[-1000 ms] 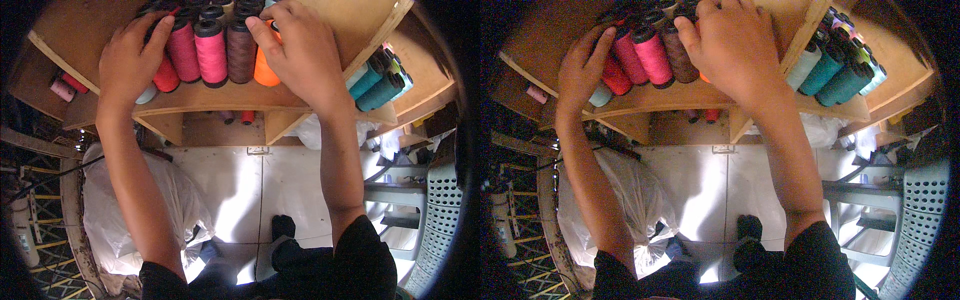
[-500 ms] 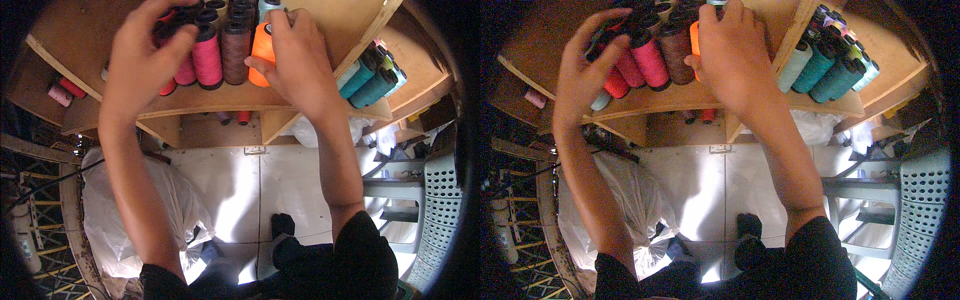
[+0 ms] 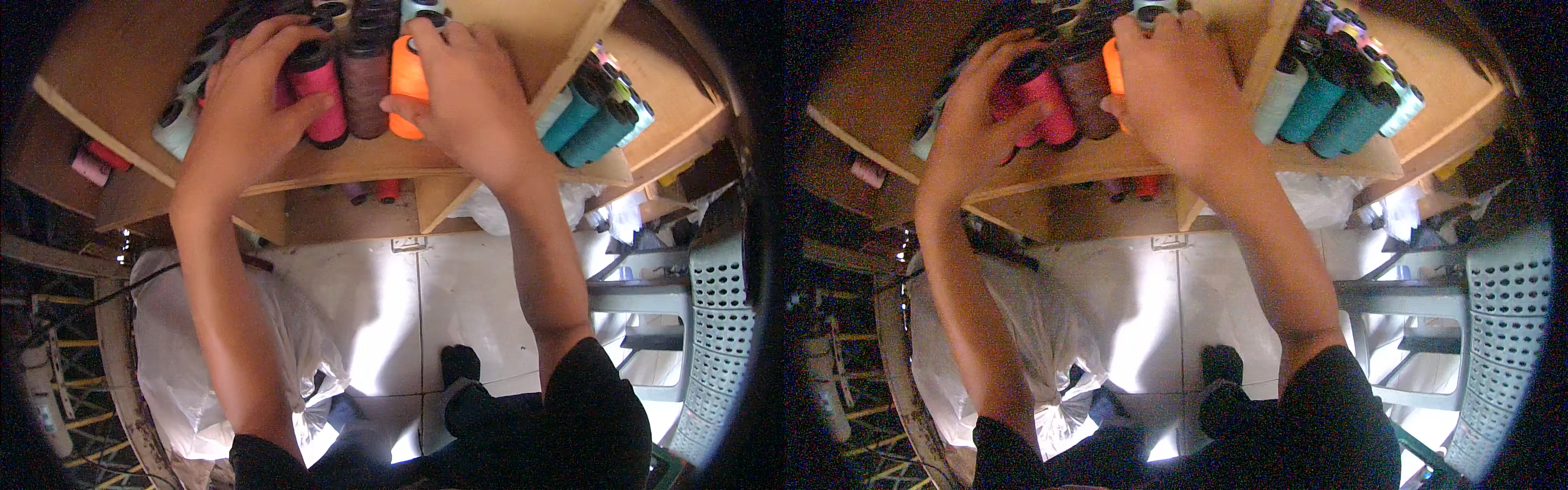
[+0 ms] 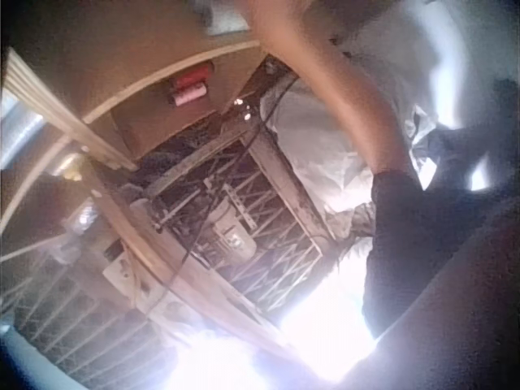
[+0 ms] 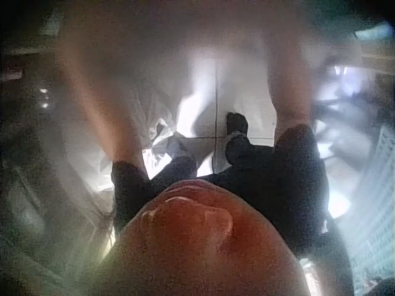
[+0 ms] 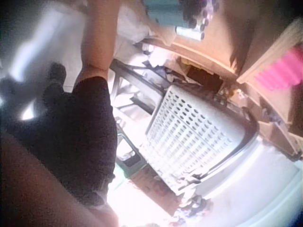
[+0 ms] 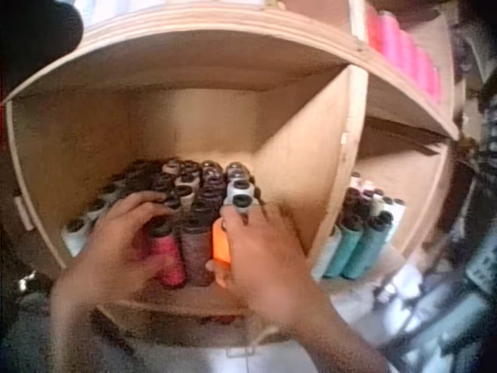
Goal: The person repeatedly picks up thread spools from a perforated basket and places them onto wooden shelves. The person handles spools of various colors, including blue, yellow, and pink, arranging them in rows on the shelves.
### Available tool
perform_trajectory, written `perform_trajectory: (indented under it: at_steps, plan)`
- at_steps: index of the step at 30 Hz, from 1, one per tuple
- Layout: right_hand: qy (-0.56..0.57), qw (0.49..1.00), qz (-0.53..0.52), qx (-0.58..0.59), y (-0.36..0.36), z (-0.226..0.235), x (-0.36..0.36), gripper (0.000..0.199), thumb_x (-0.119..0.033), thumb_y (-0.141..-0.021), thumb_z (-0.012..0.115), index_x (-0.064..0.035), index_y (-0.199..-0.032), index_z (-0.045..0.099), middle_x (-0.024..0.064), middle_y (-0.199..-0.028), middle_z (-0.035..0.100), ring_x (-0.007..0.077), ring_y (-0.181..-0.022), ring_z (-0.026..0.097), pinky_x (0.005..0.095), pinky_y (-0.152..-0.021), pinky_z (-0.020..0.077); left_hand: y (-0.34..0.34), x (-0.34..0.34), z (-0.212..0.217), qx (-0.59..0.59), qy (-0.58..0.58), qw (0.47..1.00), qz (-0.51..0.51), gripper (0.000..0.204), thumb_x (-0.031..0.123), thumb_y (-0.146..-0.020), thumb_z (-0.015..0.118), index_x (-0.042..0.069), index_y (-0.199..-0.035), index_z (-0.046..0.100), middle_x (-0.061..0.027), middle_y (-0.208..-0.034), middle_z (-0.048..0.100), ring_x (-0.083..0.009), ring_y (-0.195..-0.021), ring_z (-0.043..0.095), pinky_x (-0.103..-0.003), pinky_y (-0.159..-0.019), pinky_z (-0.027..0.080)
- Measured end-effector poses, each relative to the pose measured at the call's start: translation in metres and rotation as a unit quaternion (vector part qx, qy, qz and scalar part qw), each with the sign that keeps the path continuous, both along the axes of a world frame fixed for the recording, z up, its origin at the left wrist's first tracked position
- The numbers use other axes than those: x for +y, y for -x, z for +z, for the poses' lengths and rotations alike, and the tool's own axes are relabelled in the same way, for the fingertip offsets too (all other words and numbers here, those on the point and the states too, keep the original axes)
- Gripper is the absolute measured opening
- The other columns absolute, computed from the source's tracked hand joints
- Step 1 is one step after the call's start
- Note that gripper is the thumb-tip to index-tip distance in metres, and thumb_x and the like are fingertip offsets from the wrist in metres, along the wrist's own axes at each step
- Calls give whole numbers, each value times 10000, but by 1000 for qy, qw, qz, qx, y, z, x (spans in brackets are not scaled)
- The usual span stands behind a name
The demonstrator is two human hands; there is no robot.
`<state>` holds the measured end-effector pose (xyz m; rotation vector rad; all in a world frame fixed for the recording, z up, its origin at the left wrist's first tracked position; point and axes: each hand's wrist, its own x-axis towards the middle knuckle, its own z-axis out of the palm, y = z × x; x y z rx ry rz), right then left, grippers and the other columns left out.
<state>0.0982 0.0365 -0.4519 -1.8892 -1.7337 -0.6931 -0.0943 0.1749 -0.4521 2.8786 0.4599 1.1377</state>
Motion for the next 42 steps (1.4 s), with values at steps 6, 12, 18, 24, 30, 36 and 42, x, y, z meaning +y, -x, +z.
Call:
perform_trajectory:
  at_steps: [6, 12, 18, 24, 30, 36, 42]
  plan:
    - [-37, 999, -14, -34, 2, -6, 1, 548, -324, -781, 831, -21, -1149, 559, 205, -1101, 620, 392, -1104, 566, 486, -931, 464, -3, -7, 4, -19, 24, 1000, 1, 546, 163, -746, 788, 98, -1268, 643, -106, -1357, 587, -337, -1296, 537, -441, -1082, 409]
    - [-17, 1000, 2, -3, 0, 1, -3, 509, -291, -805, 816, 22, -1107, 551, 221, -1096, 613, 398, -1089, 566, 484, -943, 452, -4, -4, 4, -13, 0, 1000, 14, 536, 171, -744, 791, 95, -1255, 647, -105, -1354, 578, -338, -1285, 539, -439, -1081, 407]
    - [-27, 999, 12, -24, 7, -1, -2, 523, -291, -815, 807, 20, -1145, 549, 222, -1096, 607, 395, -1097, 558, 479, -951, 443, -3, -7, 5, -5, -3, 1000, 28, 553, 180, -745, 797, 112, -1271, 638, -101, -1363, 571, -340, -1293, 523, -446, -1088, 393]
    - [6, 1000, -17, -13, 6, 7, -4, 542, -163, -838, 781, 43, -1260, 511, 241, -1175, 528, 394, -1170, 507, 463, -1003, 421, -16, -17, 9, -2, -84, 995, 46, 658, 206, -720, 835, 118, -1330, 605, -119, -1368, 571, -344, -1304, 514, -468, -1118, 362]
    - [-5, 1000, 13, -25, 2, 11, -7, 550, -124, -803, 765, 68, -1242, 495, 274, -1207, 460, 421, -1204, 442, 477, -1057, 377, -39, -18, -3, -16, -31, 999, -23, 744, 210, -730, 852, 63, -1392, 546, -159, -1393, 562, -369, -1341, 483, -452, -1145, 378]
    - [31, 993, 97, 54, 2, 41, -15, 355, -75, -811, 677, 71, -1090, 515, 311, -1141, 513, 463, -1146, 503, 501, -1013, 407, -23, -1, 30, -39, 86, 993, -73, 410, 160, -921, 683, 34, -1305, 616, -165, -1306, 622, -291, -1251, 577, -378, -1093, 431]
    - [-2, 994, -52, 96, 0, 57, 34, 295, -221, -890, 640, 42, -1018, 676, 235, -1062, 698, 411, -1036, 662, 481, -922, 516, -12, 70, 29, -20, 157, 985, 65, 404, 272, -983, 655, 28, -1304, 640, -187, -1293, 648, -286, -1237, 604, -362, -1080, 436]
